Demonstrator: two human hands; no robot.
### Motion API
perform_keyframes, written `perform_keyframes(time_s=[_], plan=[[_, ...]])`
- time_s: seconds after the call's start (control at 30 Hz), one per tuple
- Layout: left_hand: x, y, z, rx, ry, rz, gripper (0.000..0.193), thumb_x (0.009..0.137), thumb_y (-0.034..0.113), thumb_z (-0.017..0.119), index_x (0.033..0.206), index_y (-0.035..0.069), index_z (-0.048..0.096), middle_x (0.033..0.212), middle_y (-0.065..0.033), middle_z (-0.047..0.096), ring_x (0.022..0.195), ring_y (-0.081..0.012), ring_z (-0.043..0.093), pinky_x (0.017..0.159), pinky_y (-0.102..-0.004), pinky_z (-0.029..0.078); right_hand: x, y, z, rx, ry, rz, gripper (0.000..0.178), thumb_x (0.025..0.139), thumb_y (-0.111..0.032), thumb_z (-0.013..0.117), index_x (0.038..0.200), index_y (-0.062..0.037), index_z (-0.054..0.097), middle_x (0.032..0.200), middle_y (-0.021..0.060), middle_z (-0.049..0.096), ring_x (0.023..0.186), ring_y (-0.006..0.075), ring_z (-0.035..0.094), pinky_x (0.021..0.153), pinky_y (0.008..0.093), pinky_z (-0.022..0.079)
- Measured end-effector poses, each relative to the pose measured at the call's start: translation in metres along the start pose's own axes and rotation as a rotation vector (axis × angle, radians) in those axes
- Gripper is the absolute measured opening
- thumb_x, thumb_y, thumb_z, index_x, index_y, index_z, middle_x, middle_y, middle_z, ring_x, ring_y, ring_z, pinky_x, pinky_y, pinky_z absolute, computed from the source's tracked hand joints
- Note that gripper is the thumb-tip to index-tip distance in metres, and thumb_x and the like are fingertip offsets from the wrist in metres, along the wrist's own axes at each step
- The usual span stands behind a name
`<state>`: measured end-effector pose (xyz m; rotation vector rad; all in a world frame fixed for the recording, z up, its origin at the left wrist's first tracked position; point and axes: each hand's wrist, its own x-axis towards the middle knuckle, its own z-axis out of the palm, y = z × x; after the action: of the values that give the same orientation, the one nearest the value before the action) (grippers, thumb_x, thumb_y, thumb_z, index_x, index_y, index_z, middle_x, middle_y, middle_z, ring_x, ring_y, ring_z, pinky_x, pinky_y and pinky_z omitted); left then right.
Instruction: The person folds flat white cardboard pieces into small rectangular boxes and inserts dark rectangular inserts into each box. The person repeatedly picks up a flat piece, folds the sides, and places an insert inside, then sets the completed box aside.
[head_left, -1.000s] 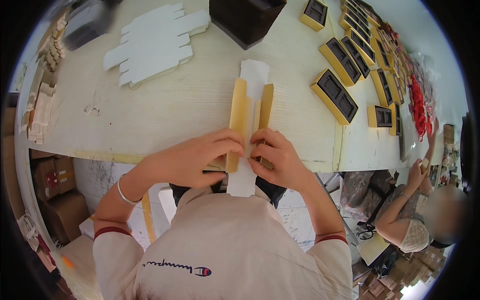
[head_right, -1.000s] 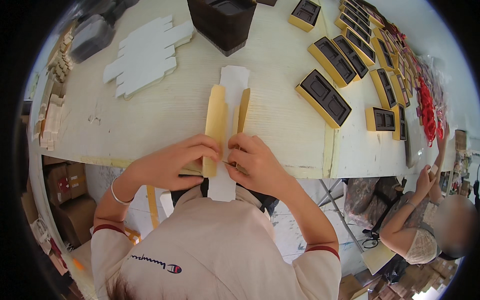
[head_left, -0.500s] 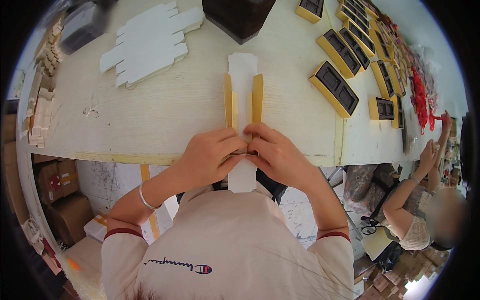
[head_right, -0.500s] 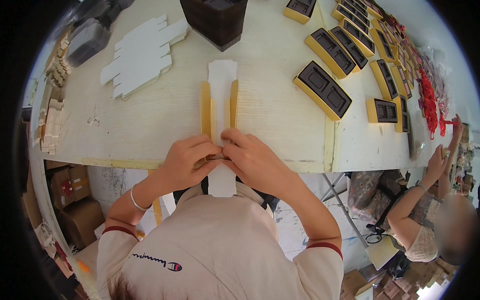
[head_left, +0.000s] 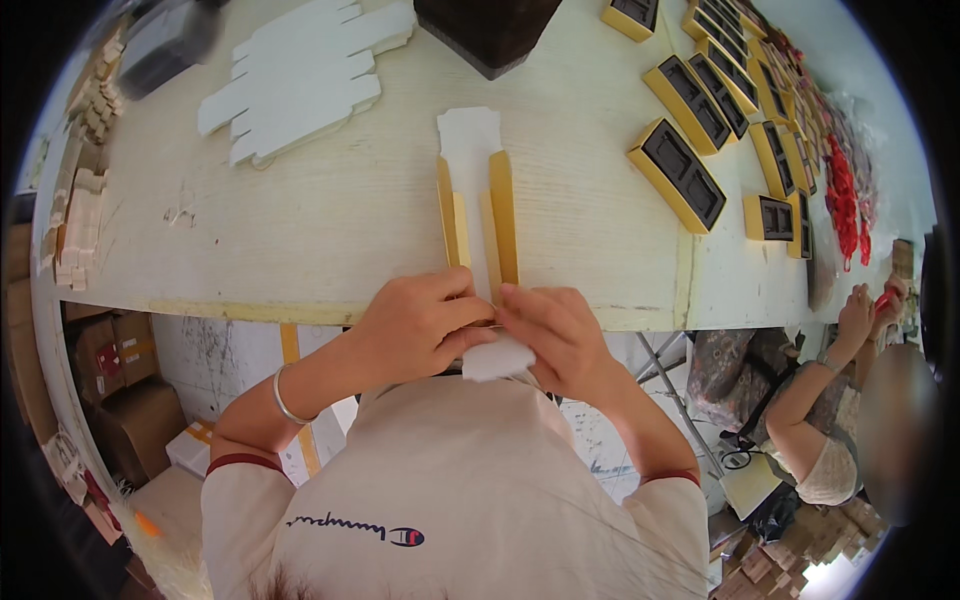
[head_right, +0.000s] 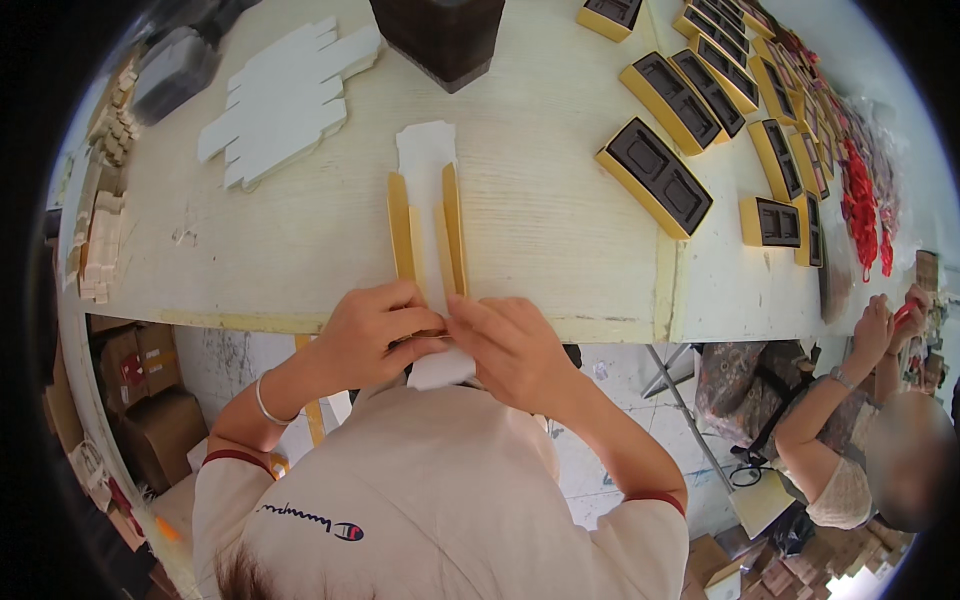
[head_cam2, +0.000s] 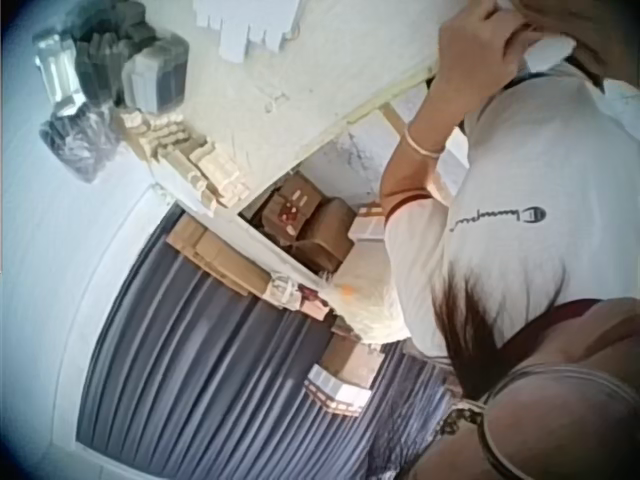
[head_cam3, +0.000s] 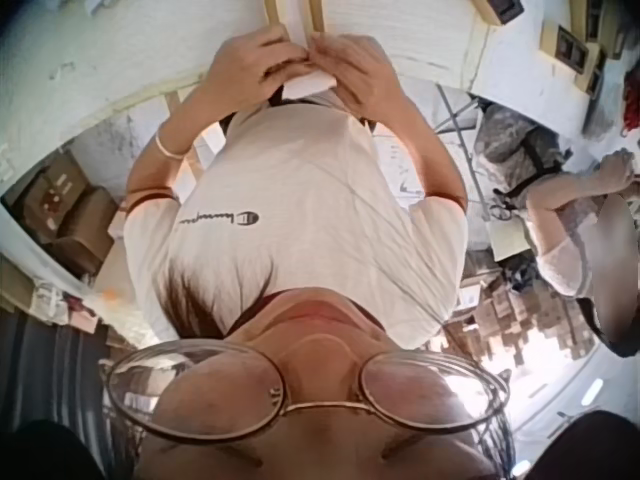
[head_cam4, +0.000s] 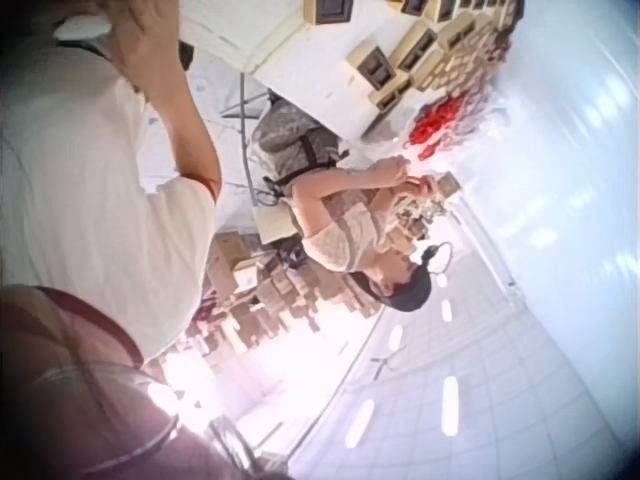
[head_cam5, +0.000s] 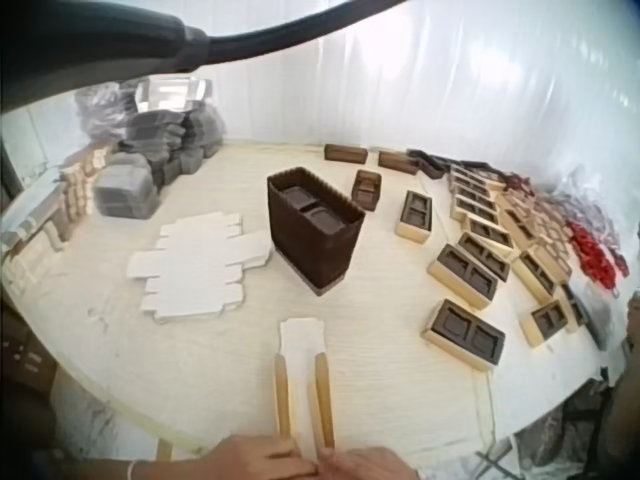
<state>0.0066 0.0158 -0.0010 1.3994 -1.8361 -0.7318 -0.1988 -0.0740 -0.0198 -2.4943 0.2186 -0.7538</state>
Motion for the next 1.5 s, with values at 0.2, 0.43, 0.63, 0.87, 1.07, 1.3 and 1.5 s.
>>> perform_keyframes(time_s=[0.2, 0.43, 0.63, 0.87, 1.07, 1.3, 1.5], plan=[[0.000, -0.001, -0.019, -0.355, -0.062, -0.031, 0.024, 0.085, 0.012, 0.067, 0.107, 0.003, 0.062, 0.095, -0.0110, 0.064, 0.075, -0.0284, 0.061, 0.062, -0.0322, 0.050, 0.007, -0.007, 0.013, 0.380, 0.129, 0.256, 0.020, 0.072, 0.004, 0.069, 0.091, 0.0003, 0.064, 0.102, 0.0111, 0.059, 0.086, 0.0267, 0.056, 0.073, 0.0347, 0.045], [-0.007, 0.010, 0.007, -0.083, 0.090, -0.113, 0.027, 0.091, 0.012, 0.059, 0.115, 0.003, 0.049, 0.098, -0.0115, 0.062, 0.077, -0.0308, 0.061, 0.064, -0.0395, 0.048, 0.019, -0.016, 0.013, 0.368, 0.212, 0.310, 0.019, 0.079, 0.006, 0.066, 0.097, 0.0005, 0.062, 0.097, 0.0126, 0.060, 0.077, 0.0264, 0.056, 0.065, 0.0331, 0.047], [-0.001, 0.015, 0.006, -0.228, 0.157, -0.211, 0.019, 0.089, 0.008, 0.059, 0.106, 0.004, 0.050, 0.106, -0.0114, 0.055, 0.074, -0.0291, 0.060, 0.061, -0.0372, 0.048, 0.024, -0.020, 0.025, 0.321, 0.361, 0.392, 0.024, 0.080, 0.011, 0.064, 0.103, 0.0029, 0.061, 0.107, 0.0158, 0.057, 0.070, 0.0215, 0.056, 0.052, 0.0287, 0.045], [-0.013, 0.020, 0.011, 0.423, 0.245, 0.120, 0.025, 0.079, 0.009, 0.070, 0.103, 0.003, 0.064, 0.108, -0.0087, 0.054, 0.072, -0.0201, 0.054, 0.057, -0.0304, 0.048, 0.010, -0.022, 0.011, -0.378, 0.067, 0.065, 0.034, 0.075, -0.007, 0.068, 0.105, 0.0067, 0.061, 0.109, 0.0131, 0.055, 0.074, 0.0201, 0.053, 0.062, 0.0298, 0.043], [-0.012, 0.016, 0.011, 0.538, 0.161, 0.186, 0.027, 0.071, 0.001, 0.066, 0.098, -0.003, 0.065, 0.094, -0.0066, 0.056, 0.077, -0.0183, 0.050, 0.057, -0.0251, 0.046, 0.020, -0.029, 0.006, -0.423, -0.083, 0.093, 0.022, 0.070, -0.001, 0.061, 0.091, 0.0046, 0.061, 0.091, 0.0093, 0.049, 0.075, 0.0195, 0.047, 0.060, 0.0279, 0.040], [-0.013, 0.020, 0.012, 0.411, 0.070, 0.054, 0.035, 0.066, -0.007, 0.063, 0.101, -0.004, 0.063, 0.091, -0.0088, 0.057, 0.080, -0.0250, 0.052, 0.064, -0.0322, 0.048, 0.026, -0.026, 0.002, -0.091, -0.093, 0.262, 0.022, 0.066, 0.006, 0.061, 0.087, 0.0038, 0.059, 0.084, 0.0104, 0.047, 0.076, 0.0232, 0.049, 0.063, 0.0314, 0.045], [-0.002, 0.020, -0.001, 0.408, -0.074, 0.057, 0.020, 0.067, -0.004, 0.061, 0.085, 0.000, 0.055, 0.078, -0.0100, 0.049, 0.073, -0.0221, 0.051, 0.056, -0.0286, 0.047, 0.037, -0.024, -0.004, -0.028, -0.216, 0.318, 0.016, 0.065, 0.007, 0.061, 0.078, -0.0005, 0.055, 0.081, 0.0102, 0.050, 0.076, 0.0250, 0.051, 0.063, 0.0331, 0.045]])
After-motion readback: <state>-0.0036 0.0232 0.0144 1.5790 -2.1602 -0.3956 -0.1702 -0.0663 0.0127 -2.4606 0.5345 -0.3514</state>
